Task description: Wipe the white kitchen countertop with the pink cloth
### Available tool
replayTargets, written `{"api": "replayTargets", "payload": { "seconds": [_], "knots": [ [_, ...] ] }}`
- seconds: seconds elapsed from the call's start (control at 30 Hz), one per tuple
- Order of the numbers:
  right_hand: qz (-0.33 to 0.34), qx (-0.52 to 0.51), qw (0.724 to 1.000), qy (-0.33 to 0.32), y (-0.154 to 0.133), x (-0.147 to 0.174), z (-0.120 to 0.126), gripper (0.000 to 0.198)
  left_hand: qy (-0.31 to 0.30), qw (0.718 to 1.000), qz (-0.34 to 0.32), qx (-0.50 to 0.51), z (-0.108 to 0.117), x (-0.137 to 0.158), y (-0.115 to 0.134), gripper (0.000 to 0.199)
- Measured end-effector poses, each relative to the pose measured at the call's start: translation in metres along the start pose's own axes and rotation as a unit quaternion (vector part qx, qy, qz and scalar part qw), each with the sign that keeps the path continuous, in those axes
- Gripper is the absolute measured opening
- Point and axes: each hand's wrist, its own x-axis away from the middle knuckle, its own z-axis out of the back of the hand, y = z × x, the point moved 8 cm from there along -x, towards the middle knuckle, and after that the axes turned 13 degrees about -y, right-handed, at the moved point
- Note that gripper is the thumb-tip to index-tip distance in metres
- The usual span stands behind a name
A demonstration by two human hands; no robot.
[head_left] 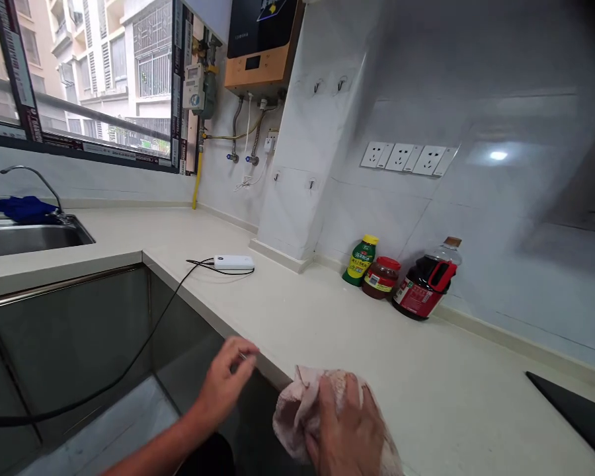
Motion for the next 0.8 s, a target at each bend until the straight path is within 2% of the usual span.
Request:
{"api": "replayTargets", "payload": {
  "seconds": [0.07,0.13,0.23,0.3,0.4,0.5,0.6,0.7,0.8],
  "knots": [
    [-0.003,-0.012,1.0,0.007,-0.019,-0.022,-0.005,0.068,0.041,0.994,-0.048,-0.084,0.029,-0.03,0.012,0.024],
    [0.007,-0.034,0.999,0.007,-0.046,-0.05,-0.007,0.061,0.038,0.984,-0.061,-0.163,0.041,-0.064,0.014,0.025],
    [0.056,-0.056,0.996,-0.033,-0.095,-0.097,-0.009,0.05,0.001,0.968,-0.029,-0.249,0.043,-0.109,0.001,0.023],
    [0.096,-0.058,0.992,-0.062,-0.124,-0.122,-0.006,0.038,-0.004,0.964,-0.006,-0.266,0.047,-0.13,-0.011,0.023],
    [0.108,-0.057,0.99,-0.076,-0.142,-0.143,0.002,0.035,0.002,0.964,0.028,-0.264,0.057,-0.148,-0.03,0.032],
    [0.102,-0.058,0.99,-0.082,-0.138,-0.14,0.007,0.037,-0.017,0.959,0.058,-0.275,0.062,-0.154,-0.044,0.044],
    [0.096,-0.058,0.99,-0.085,-0.121,-0.123,0.012,0.039,-0.067,0.948,0.066,-0.305,0.056,-0.156,-0.05,0.044],
    [0.082,-0.053,0.992,-0.077,-0.089,-0.096,0.019,0.041,-0.099,0.93,0.072,-0.347,0.047,-0.155,-0.05,0.042],
    [0.056,-0.041,0.995,-0.066,-0.037,-0.057,0.025,0.045,-0.106,0.91,0.078,-0.393,0.04,-0.154,-0.045,0.044]
  ]
}}
